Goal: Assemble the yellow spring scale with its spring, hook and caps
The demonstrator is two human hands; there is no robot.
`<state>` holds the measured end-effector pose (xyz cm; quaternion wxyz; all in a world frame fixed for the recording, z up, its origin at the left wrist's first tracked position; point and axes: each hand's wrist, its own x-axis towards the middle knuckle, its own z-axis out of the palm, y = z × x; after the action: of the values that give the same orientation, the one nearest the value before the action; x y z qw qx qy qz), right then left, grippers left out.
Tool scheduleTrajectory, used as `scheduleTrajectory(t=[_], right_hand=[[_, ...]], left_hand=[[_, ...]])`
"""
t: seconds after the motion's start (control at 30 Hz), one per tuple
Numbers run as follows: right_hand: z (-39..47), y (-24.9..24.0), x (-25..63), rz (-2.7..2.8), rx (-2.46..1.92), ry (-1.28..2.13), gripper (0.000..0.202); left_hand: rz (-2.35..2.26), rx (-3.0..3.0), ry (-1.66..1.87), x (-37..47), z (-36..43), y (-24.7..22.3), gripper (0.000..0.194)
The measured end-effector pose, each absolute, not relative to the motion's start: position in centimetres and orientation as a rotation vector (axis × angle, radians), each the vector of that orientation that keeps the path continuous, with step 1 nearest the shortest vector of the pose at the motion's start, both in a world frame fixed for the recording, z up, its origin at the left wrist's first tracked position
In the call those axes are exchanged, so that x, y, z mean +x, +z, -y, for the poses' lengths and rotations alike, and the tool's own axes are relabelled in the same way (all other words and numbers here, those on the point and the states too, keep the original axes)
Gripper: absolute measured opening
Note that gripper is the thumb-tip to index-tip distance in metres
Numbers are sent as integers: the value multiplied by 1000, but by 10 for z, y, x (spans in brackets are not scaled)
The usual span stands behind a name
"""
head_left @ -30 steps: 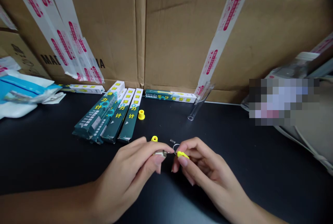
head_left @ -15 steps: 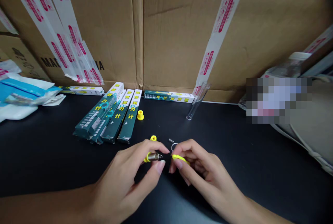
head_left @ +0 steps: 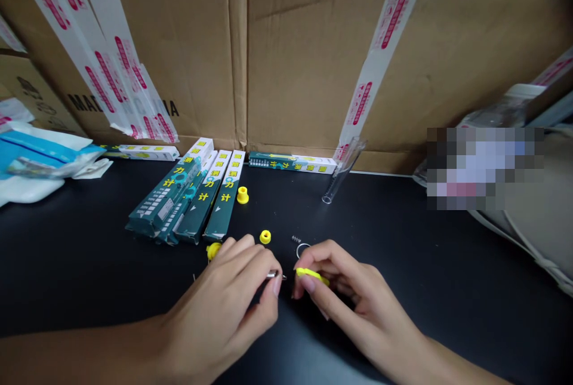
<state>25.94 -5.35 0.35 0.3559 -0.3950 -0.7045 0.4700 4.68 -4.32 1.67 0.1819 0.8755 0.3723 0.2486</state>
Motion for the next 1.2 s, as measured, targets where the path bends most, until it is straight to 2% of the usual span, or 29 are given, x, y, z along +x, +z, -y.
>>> scheduleTrajectory(t=[0.33, 0.77, 1.2], right_hand=[[59, 5, 256, 1940, -992, 851, 9], [68, 0, 252, 1938, -966, 577, 5], [68, 0, 253, 1969, -919, 512, 4]], left_hand=[[-1013, 2647, 778, 49, 43, 19, 24], [-1019, 2758, 838, 50, 44, 16, 22], [-1005, 2798, 836, 49, 46, 15, 24]])
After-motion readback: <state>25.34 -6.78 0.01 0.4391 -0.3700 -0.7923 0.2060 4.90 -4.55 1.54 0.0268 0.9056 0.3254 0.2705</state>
